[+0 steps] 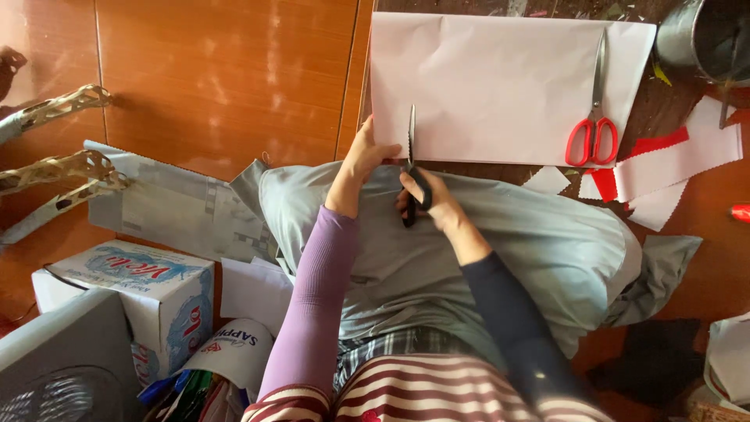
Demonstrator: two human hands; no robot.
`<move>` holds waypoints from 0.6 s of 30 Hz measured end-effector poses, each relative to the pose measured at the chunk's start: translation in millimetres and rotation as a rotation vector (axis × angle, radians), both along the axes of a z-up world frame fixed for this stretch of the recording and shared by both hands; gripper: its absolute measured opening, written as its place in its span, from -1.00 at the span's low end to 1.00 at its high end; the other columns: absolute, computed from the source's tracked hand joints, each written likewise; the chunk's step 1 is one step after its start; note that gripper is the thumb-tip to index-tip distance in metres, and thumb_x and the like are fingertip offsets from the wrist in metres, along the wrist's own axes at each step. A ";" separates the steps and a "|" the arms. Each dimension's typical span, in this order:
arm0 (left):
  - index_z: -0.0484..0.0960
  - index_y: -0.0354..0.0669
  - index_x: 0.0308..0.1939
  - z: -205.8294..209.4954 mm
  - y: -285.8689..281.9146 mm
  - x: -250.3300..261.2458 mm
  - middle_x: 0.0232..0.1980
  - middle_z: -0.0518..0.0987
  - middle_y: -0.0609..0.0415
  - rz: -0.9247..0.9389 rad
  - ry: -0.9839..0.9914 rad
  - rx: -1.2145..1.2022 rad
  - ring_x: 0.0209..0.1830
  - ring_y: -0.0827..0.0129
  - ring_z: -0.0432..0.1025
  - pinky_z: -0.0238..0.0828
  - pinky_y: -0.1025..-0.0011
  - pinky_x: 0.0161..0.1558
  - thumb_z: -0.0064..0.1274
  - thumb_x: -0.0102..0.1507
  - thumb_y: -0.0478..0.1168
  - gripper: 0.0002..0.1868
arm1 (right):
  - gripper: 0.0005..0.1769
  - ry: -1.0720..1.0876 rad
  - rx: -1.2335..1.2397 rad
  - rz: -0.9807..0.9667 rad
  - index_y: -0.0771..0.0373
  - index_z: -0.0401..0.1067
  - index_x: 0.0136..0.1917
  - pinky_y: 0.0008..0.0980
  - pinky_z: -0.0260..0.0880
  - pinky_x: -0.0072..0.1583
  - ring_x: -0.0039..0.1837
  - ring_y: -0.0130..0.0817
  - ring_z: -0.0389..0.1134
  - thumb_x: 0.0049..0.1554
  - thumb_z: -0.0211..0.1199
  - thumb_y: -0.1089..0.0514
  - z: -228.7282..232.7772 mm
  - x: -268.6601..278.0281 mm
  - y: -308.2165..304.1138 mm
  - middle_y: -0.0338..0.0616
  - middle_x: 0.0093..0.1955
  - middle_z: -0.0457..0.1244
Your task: Wrapping paper strips around a decorative giraffe-shaped frame and securing them with glue.
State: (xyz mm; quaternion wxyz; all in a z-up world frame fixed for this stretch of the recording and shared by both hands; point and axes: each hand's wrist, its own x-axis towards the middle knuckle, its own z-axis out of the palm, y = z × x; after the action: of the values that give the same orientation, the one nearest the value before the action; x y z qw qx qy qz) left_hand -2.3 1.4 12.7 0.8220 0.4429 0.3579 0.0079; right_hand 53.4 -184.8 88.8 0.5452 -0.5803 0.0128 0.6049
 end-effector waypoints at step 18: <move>0.10 -0.13 0.62 -2.0 4.2 14.1 0.46 0.38 -0.01 0.061 -0.194 0.246 0.40 0.30 0.32 0.36 0.37 0.31 0.12 0.11 -0.59 0.01 | -0.47 0.009 0.063 -0.014 0.26 0.35 0.02 -0.38 0.45 -0.27 -0.31 -0.43 0.42 0.16 0.27 -0.27 -4.7 30.5 21.3 -0.21 -0.32 0.32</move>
State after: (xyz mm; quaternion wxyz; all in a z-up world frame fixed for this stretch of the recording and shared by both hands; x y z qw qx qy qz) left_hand 11.8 5.6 10.7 0.7915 0.5266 0.2864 0.1192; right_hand 83.9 -163.5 84.0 0.5672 -0.5599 0.0003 0.6040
